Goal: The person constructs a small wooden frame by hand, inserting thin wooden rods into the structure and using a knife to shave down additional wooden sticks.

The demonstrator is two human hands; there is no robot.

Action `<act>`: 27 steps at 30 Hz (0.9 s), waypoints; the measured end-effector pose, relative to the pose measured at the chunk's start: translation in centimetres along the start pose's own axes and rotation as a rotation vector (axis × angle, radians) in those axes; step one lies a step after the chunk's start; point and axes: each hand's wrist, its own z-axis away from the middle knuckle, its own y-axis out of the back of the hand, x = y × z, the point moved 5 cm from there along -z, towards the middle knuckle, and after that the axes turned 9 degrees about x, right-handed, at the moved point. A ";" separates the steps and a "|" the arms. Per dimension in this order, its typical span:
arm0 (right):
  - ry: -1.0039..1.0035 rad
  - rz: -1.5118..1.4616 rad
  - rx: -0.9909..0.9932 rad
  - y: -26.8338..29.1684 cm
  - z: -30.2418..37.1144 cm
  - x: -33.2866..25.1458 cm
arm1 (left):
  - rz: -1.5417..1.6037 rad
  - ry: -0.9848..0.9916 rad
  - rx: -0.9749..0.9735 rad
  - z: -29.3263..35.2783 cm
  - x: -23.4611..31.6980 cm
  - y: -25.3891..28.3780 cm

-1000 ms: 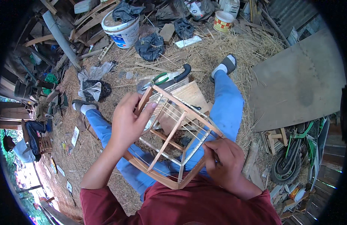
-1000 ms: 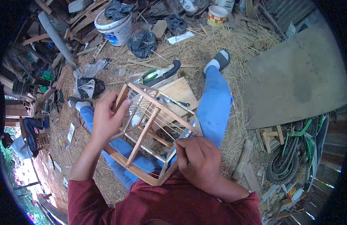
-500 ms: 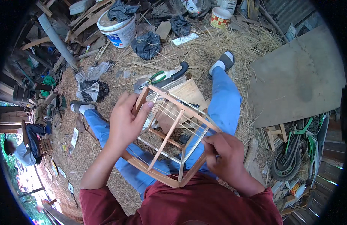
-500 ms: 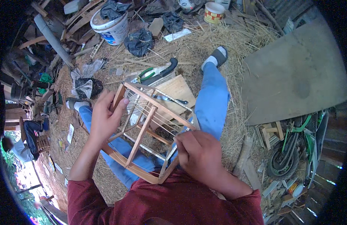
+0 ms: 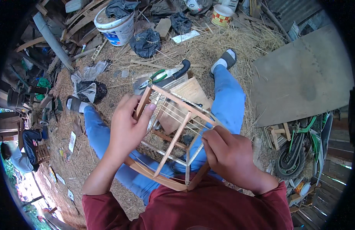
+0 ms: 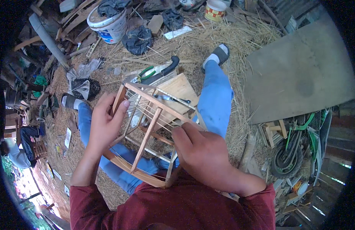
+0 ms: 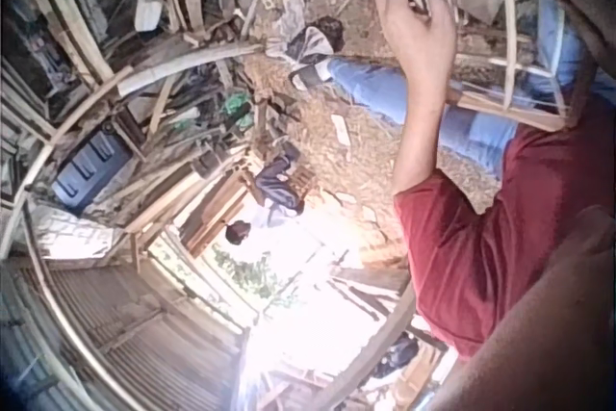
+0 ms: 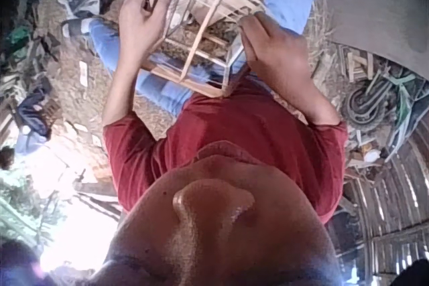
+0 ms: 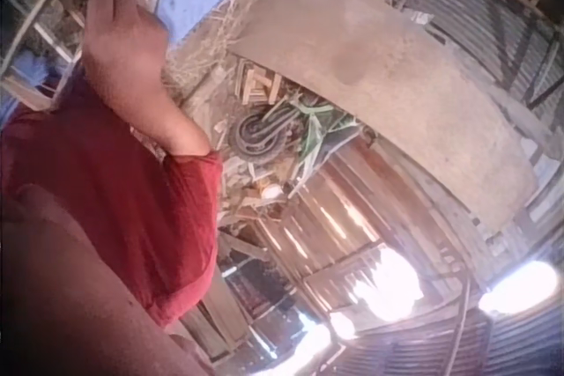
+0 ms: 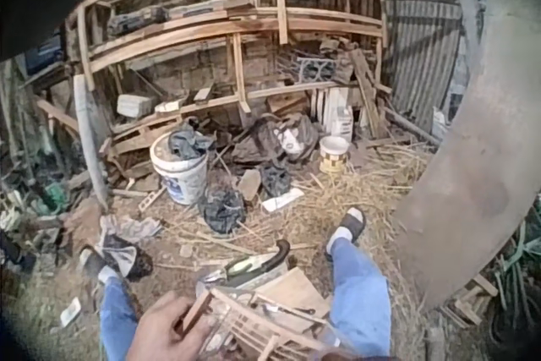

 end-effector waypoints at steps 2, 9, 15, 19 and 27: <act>-0.002 -0.004 0.004 -0.1 -0.1 -0.1 | -0.015 0.065 -0.071 -0.3 -0.6 -0.1; -0.032 -0.068 0.036 -0.4 0.3 0.5 | -0.002 0.034 -0.104 -0.4 -0.8 -0.6; -0.037 -0.044 0.007 -0.4 0.4 0.6 | 0.387 0.417 -0.247 0.0 -2.2 -1.3; -0.034 -0.058 -0.004 -0.5 0.4 0.7 | 0.518 0.577 -0.371 -0.2 -2.6 -1.6; -0.065 -0.100 0.042 -0.5 0.4 1.5 | 0.520 0.576 -0.353 -0.2 -3.0 -2.5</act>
